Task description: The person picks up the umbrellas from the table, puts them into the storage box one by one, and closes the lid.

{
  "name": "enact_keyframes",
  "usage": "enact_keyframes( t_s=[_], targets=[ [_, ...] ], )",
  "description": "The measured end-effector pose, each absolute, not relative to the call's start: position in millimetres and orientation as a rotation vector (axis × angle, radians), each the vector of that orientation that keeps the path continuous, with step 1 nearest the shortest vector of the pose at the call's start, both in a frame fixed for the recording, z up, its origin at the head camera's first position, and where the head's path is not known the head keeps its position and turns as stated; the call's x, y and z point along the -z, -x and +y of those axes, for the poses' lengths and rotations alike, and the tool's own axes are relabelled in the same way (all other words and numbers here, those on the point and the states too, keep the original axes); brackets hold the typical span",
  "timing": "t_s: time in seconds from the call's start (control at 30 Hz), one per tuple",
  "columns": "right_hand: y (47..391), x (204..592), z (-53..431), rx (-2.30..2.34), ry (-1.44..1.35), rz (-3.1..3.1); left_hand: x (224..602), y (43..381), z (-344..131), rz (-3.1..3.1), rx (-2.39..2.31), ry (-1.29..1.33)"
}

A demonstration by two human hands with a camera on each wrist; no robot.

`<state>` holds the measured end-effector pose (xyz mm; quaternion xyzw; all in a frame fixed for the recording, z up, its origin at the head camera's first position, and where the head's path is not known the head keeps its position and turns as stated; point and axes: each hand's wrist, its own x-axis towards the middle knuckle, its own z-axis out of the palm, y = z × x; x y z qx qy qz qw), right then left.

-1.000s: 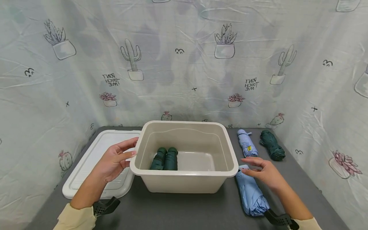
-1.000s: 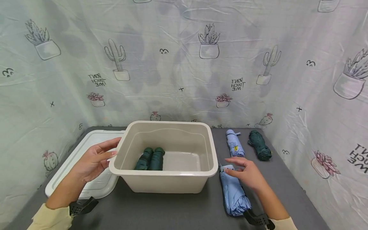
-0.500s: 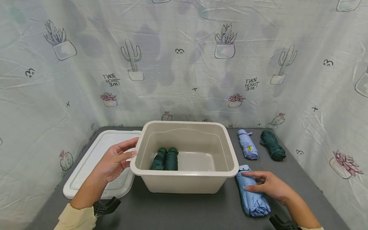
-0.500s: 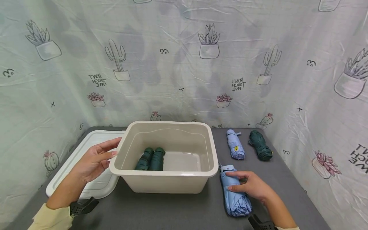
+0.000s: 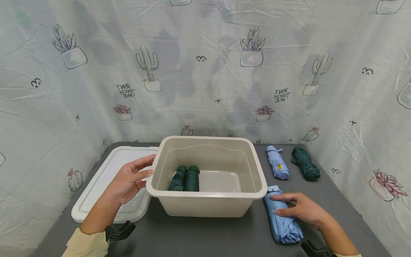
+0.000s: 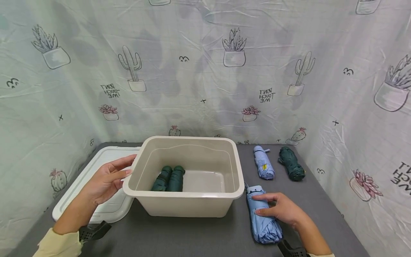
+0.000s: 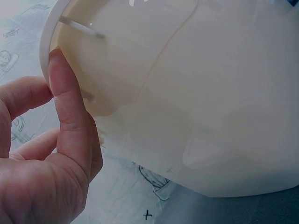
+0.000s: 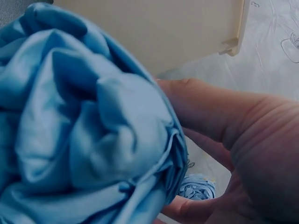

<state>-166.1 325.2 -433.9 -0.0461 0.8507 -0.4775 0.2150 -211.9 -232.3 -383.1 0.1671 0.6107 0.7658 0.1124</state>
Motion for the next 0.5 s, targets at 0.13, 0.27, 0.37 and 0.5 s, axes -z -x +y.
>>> enact_keyframes(
  t_s=[0.13, 0.27, 0.37, 0.5],
  targets=[
    [168.0, 434.8, 326.8, 1.292, 0.086, 2.370, 382.9, 210.7, -232.6, 1.781, -2.257, -0.495],
    [169.2, 436.4, 328.9, 1.267, 0.055, 2.375, 383.7, 210.6, -232.2, 1.775, -2.257, -0.518],
    [169.3, 437.5, 330.1, 1.253, 0.042, 2.378, 384.3, 211.0, -232.0, 1.780, -2.255, -0.534],
    [169.1, 438.5, 330.1, 1.249, 0.029, 2.374, 384.5, 211.0, -232.5, 1.782, -2.263, -0.536]
  ],
)
